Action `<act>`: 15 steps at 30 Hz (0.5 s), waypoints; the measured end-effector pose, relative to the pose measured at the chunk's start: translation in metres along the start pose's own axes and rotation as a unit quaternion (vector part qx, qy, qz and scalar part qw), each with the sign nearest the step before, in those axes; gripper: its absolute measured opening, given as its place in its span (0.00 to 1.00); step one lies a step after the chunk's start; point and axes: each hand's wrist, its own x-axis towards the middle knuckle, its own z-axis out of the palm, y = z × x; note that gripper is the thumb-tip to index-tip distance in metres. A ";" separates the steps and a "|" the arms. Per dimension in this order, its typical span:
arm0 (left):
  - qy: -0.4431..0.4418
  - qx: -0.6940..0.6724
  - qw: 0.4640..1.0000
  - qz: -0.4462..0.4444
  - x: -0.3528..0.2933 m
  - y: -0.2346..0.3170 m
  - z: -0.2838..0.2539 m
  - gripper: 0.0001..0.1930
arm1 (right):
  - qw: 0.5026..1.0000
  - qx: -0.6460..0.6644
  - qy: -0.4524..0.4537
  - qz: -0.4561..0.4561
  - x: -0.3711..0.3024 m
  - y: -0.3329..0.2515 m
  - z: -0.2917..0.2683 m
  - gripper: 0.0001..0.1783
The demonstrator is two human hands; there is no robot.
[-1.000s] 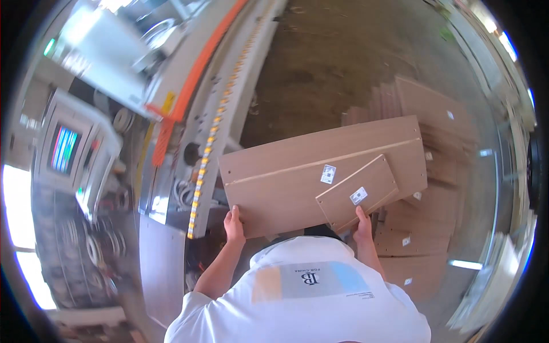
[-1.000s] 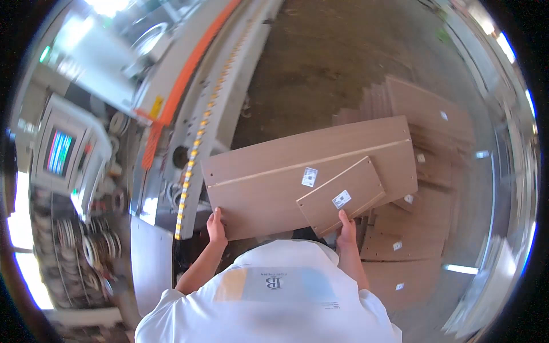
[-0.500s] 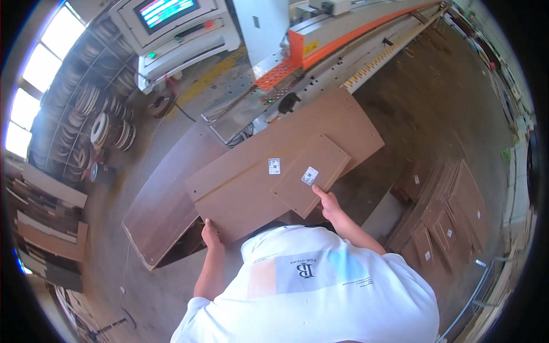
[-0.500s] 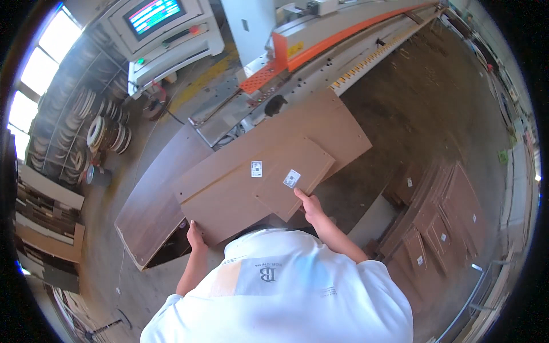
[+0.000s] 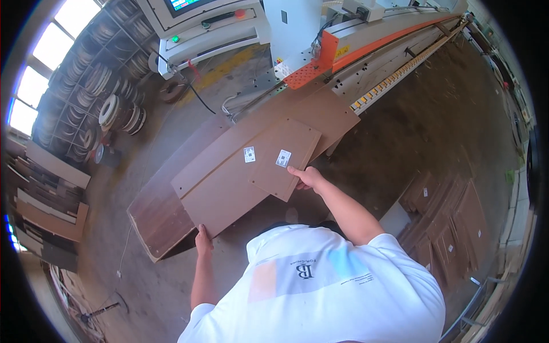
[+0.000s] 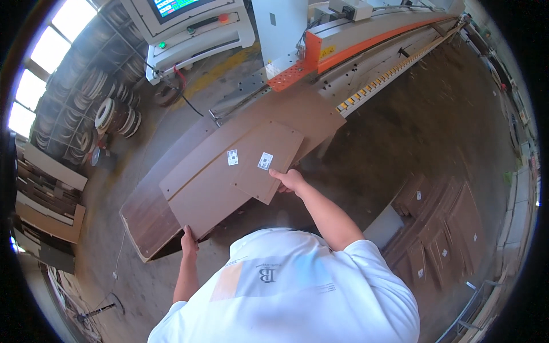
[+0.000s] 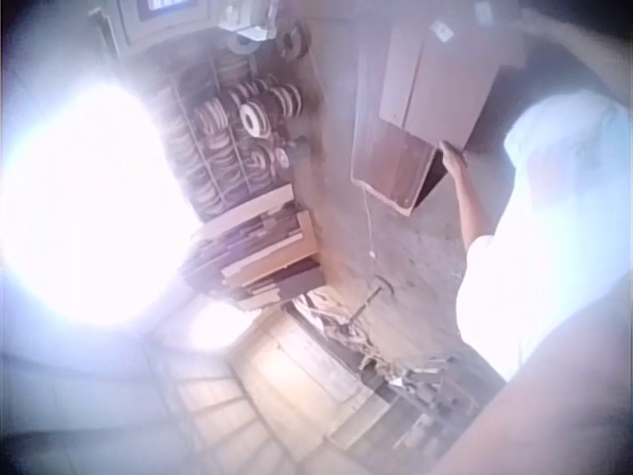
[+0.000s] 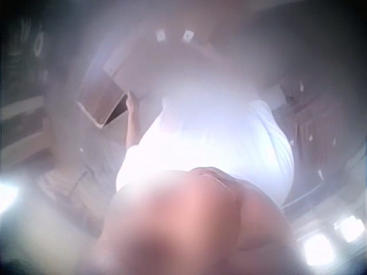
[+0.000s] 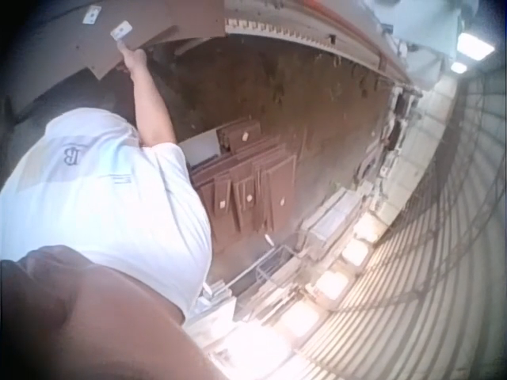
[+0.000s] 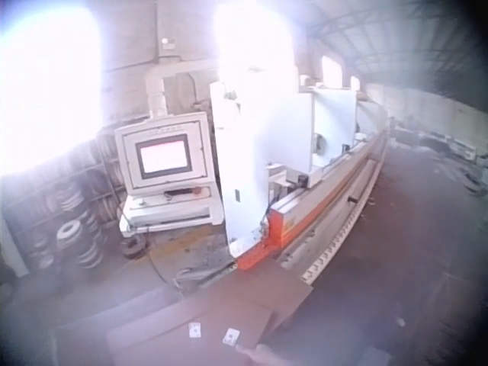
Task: The person picks up wooden boards from a stack and feeds them one by one into an edge banding machine.
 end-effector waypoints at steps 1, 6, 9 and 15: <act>0.003 -0.002 1.000 0.000 0.003 0.003 0.003 0.31 | 1.000 0.010 0.007 0.005 0.003 -0.006 0.001 0.38; 0.023 -0.072 0.997 0.012 0.005 0.015 0.021 0.20 | 0.991 0.098 0.087 -0.021 0.030 -0.013 0.007 0.34; 0.028 -0.117 0.993 0.019 0.008 0.021 0.032 0.17 | 0.987 0.114 0.102 -0.041 0.040 -0.017 0.003 0.35; 0.016 -0.110 0.993 0.032 0.007 0.035 0.068 0.19 | 0.977 0.167 0.116 -0.056 0.060 -0.014 -0.034 0.29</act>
